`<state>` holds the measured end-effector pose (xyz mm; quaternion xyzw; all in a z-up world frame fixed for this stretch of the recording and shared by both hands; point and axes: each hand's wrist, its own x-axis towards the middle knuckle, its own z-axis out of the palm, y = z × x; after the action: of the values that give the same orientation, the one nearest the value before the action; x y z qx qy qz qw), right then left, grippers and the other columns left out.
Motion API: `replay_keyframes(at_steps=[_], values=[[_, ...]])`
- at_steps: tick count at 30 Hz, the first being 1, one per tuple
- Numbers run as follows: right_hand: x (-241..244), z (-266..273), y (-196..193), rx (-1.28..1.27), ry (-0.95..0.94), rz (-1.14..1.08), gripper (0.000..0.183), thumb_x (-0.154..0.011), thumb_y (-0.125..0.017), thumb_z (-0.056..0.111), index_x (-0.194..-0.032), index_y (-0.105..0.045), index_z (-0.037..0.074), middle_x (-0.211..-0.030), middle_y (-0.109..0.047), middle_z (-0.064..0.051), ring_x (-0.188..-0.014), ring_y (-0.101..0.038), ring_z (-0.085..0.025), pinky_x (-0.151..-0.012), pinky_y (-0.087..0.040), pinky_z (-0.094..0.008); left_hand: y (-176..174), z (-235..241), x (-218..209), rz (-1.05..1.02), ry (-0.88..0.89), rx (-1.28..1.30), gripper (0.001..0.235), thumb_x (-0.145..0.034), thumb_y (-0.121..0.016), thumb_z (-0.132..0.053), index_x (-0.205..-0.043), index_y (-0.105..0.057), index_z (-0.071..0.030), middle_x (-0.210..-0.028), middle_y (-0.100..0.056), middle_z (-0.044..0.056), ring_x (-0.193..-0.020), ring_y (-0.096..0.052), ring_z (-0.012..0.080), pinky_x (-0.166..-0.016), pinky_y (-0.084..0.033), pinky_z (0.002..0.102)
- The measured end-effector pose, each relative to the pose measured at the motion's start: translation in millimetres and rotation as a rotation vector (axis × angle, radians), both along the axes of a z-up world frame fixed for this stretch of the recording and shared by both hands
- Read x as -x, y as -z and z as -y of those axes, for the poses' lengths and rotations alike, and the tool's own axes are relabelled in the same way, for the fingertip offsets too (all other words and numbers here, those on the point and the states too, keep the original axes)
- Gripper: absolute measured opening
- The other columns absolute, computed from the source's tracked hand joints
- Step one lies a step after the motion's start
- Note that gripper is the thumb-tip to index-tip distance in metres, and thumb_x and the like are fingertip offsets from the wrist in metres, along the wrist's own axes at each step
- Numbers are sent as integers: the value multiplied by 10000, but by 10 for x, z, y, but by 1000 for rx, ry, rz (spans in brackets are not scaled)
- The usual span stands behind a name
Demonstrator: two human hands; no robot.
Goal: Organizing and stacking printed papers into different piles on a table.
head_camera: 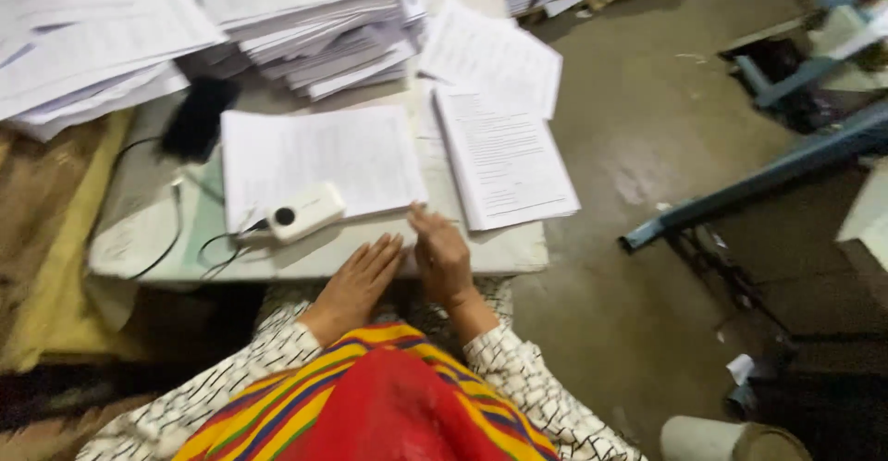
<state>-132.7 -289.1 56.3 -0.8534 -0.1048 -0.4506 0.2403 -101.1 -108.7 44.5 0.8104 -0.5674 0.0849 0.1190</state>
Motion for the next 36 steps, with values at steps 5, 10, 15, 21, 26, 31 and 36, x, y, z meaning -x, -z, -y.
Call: replay_keyframes(at_steps=[5,10,15,21,26,31,36], values=[[25,621,34,-67,242,-39,321,-858,-615,11,-1155,-694,104,-1027,-710,-83,-880,-668,-224,-852,-520,-363,302,-10,-50,-27,4,-18,1138,-597,-828,-348,-1522,-228,-67,-1569,-234,173,-1463,-169,339,-1169,-160,451],[27,1634,47,-45,707,-386,507,-752,-823,216,-1154,-631,-25,-1121,-604,-206,-1069,-566,-362,-961,-427,-464,265,-8,-56,84,-12,7,1245,-550,-836,-393,-1549,-151,-107,-1608,-147,129,-1482,-113,303,-1171,-147,423],[11,2253,199,-451,879,-838,673,-598,-886,562,-1026,-688,81,-992,-662,-131,-973,-634,-398,-732,-528,-566,237,-18,-41,197,-26,58,1373,-453,-854,-446,-1559,-111,-116,-1620,-100,110,-1488,-78,288,-1178,-120,401],[2,1975,-255,-401,967,-777,678,-560,-940,362,-1110,-692,54,-1018,-677,-157,-1007,-625,-390,-812,-513,-546,210,-11,-47,202,-31,55,1384,-438,-864,-444,-1553,-114,-116,-1621,-92,106,-1487,-83,282,-1182,-122,392],[24,1913,-89,-289,955,-633,660,-597,-936,315,-1151,-664,80,-1075,-608,-126,-1029,-556,-355,-848,-456,-538,220,-32,-38,202,-31,55,1386,-430,-867,-438,-1552,-119,-113,-1622,-94,108,-1491,-76,278,-1190,-107,393],[4,1809,-40,-485,822,-493,508,-639,-867,78,-1089,-645,-5,-957,-647,-192,-933,-616,-396,-794,-498,-514,156,-34,-38,218,-43,55,1409,-424,-865,-445,-1559,-97,-117,-1624,-76,102,-1489,-68,271,-1186,-100,382],[82,1792,75,-1144,567,-283,316,-722,-796,34,-981,-642,-60,-862,-675,-192,-753,-678,-230,-602,-596,-372,176,-37,-34,205,-41,40,1384,-451,-867,-439,-1560,-103,-121,-1617,-91,112,-1481,-85,278,-1188,-99,390]])
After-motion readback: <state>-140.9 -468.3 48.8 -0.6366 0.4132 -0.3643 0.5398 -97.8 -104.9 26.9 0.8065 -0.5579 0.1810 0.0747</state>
